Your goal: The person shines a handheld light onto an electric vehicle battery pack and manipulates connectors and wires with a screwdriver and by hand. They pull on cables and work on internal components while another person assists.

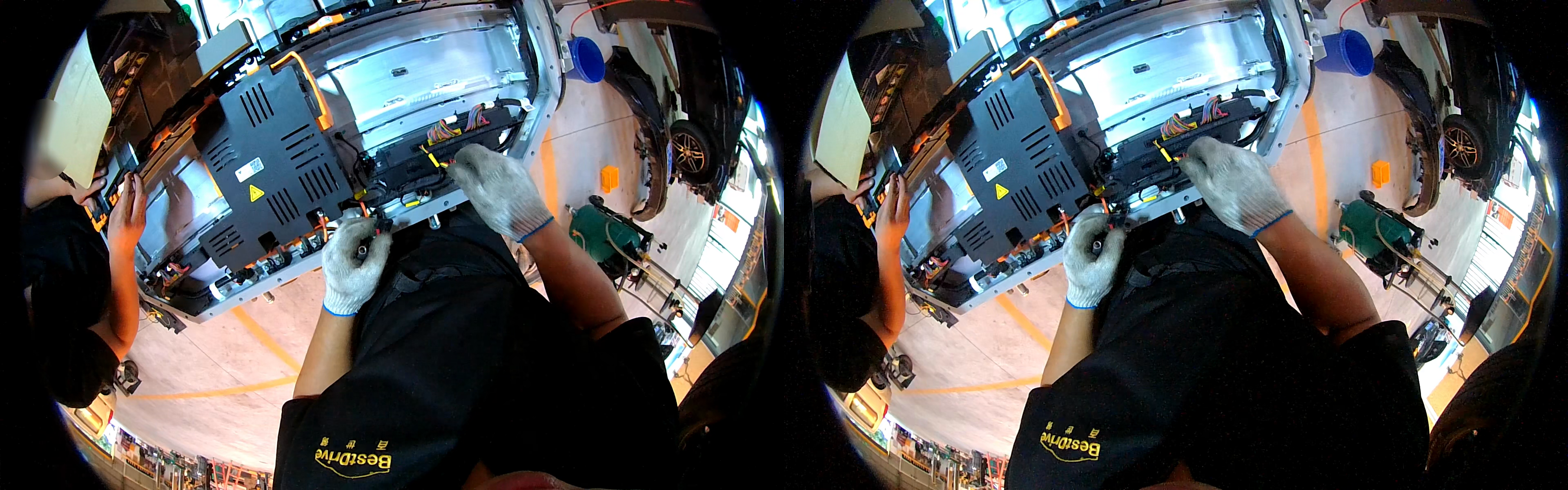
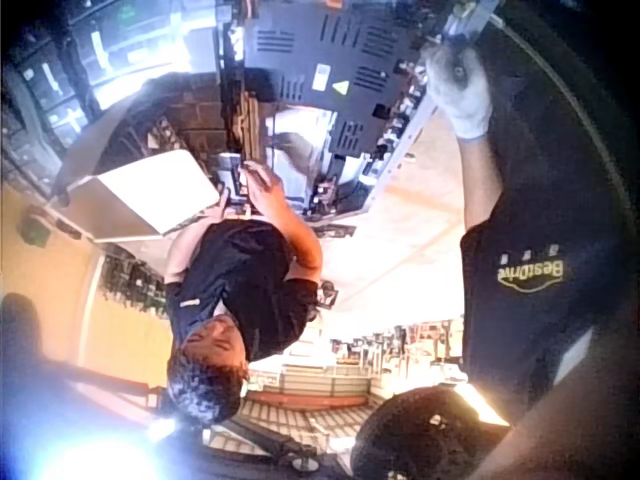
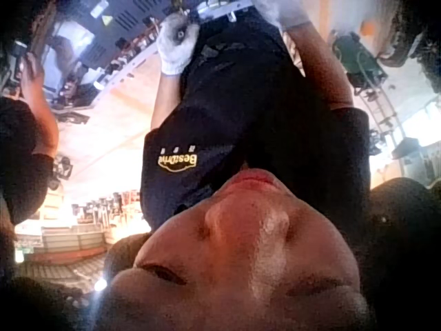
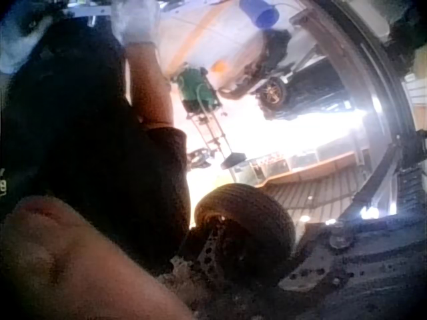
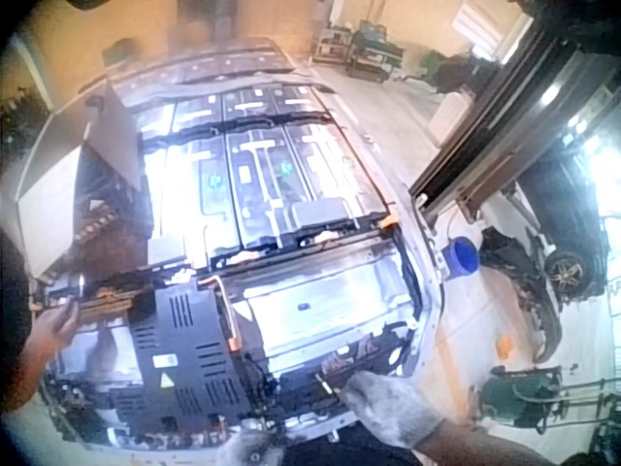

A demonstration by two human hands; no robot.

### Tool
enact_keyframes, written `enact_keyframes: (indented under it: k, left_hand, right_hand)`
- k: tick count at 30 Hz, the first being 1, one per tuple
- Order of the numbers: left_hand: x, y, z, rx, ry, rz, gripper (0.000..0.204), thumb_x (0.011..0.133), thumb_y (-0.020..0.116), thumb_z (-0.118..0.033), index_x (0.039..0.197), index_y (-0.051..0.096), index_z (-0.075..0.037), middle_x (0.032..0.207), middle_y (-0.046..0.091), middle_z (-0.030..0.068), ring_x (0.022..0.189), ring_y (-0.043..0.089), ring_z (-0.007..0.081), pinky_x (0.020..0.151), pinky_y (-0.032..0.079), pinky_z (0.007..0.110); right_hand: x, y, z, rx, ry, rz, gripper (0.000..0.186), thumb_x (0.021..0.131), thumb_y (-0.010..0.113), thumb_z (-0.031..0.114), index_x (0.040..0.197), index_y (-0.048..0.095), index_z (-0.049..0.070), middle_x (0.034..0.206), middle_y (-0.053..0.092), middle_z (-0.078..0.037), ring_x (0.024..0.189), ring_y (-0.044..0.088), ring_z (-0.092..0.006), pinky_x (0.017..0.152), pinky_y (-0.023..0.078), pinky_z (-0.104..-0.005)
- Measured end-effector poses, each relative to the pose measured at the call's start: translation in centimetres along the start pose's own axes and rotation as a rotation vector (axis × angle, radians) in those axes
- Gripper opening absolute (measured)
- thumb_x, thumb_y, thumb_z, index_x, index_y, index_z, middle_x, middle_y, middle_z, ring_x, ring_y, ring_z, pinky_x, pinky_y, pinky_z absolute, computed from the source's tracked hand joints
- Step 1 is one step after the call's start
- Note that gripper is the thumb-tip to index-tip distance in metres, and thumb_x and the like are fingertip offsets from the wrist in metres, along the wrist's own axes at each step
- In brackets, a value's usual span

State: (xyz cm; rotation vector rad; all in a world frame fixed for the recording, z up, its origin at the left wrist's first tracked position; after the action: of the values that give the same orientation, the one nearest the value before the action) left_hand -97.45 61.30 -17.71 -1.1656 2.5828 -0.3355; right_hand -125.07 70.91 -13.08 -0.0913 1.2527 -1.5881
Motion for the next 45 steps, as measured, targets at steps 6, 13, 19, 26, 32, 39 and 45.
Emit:
enact_keyframes:
  k: [6, 13, 19, 26, 32, 39, 45]
  left_hand:
    - [0.3, -0.1, -0.4, -0.020, 0.043, -0.021, 0.025, 0.089, 0.095, -0.006, 0.109, 0.082, 0.003, 0.107, 0.084, 0.0201, 0.093, 0.084, 0.0336, 0.085, 0.066, 0.043]
    - [0.3, -0.1, -0.3, -0.006, 0.042, 0.002, 0.026, 0.089, 0.095, -0.006, 0.110, 0.082, 0.003, 0.109, 0.084, 0.0210, 0.094, 0.084, 0.0345, 0.085, 0.066, 0.043]
    - [0.4, -0.1, -0.2, -0.014, 0.049, 0.023, 0.027, 0.088, 0.095, -0.006, 0.110, 0.081, 0.003, 0.109, 0.084, 0.0211, 0.095, 0.084, 0.0362, 0.084, 0.066, 0.043]
    - [0.5, -0.1, -0.3, -0.048, 0.062, 0.018, 0.026, 0.088, 0.095, -0.005, 0.108, 0.081, 0.002, 0.109, 0.084, 0.0219, 0.094, 0.084, 0.0380, 0.083, 0.067, 0.044]
    - [0.4, -0.2, -0.5, -0.064, 0.064, 0.006, 0.026, 0.086, 0.096, -0.004, 0.107, 0.080, 0.001, 0.108, 0.085, 0.0217, 0.094, 0.085, 0.0391, 0.081, 0.067, 0.046]
    - [0.4, -0.6, -1.2, -0.083, 0.183, -0.018, 0.029, 0.086, 0.096, -0.003, 0.108, 0.077, -0.002, 0.107, 0.085, 0.0207, 0.093, 0.085, 0.0387, 0.080, 0.067, 0.045]
    - [0.3, -0.7, -1.3, -0.087, 0.199, 0.002, 0.029, 0.087, 0.095, 0.000, 0.110, 0.079, 0.001, 0.108, 0.084, 0.0215, 0.096, 0.085, 0.0384, 0.082, 0.067, 0.045]
  right_hand:
    - [0.1, 0.4, -0.7, 0.057, 0.032, 0.017, 0.034, 0.117, 0.069, 0.036, 0.116, 0.078, 0.003, 0.107, 0.080, -0.026, 0.104, 0.081, -0.0482, 0.092, 0.063, -0.0593]
    - [-0.1, 0.1, 0.2, -0.001, 0.037, 0.021, 0.044, 0.117, 0.070, 0.038, 0.127, 0.081, -0.003, 0.121, 0.082, -0.025, 0.109, 0.081, -0.0442, 0.096, 0.063, -0.0534]
    - [0.0, 0.5, -0.8, 0.061, 0.146, -0.008, 0.045, 0.116, 0.070, 0.039, 0.126, 0.081, -0.004, 0.116, 0.082, -0.027, 0.105, 0.082, -0.0434, 0.094, 0.064, -0.0515]
    - [-0.1, -0.7, 0.5, 0.080, 0.116, -0.059, 0.032, 0.112, 0.077, 0.033, 0.120, 0.080, 0.002, 0.106, 0.082, -0.023, 0.099, 0.081, -0.0434, 0.086, 0.065, -0.0551]
    - [-1.9, -1.2, 2.4, -0.156, -0.247, -0.372, 0.029, 0.098, 0.092, 0.014, 0.122, 0.080, 0.002, 0.109, 0.083, -0.019, 0.099, 0.083, -0.0382, 0.085, 0.067, -0.0472]
    - [-2.0, -0.2, 1.8, -0.051, -0.198, -0.440, 0.022, 0.100, 0.087, 0.014, 0.119, 0.081, 0.005, 0.107, 0.084, -0.017, 0.097, 0.083, -0.0393, 0.084, 0.066, -0.0500]
    - [-2.1, -0.3, 2.9, -0.038, -0.295, -0.402, 0.021, 0.097, 0.086, 0.004, 0.117, 0.082, 0.003, 0.107, 0.085, -0.019, 0.097, 0.083, -0.0410, 0.085, 0.067, -0.0484]
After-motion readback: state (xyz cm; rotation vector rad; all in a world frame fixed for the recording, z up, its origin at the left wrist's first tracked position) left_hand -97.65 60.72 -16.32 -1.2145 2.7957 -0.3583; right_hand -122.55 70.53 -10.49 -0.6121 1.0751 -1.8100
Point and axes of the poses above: each hand's wrist, its own x-axis towards the middle knuckle, its own y-axis out of the palm, z = x × y, the point moved 10 cm from there along x, towards the middle knuckle
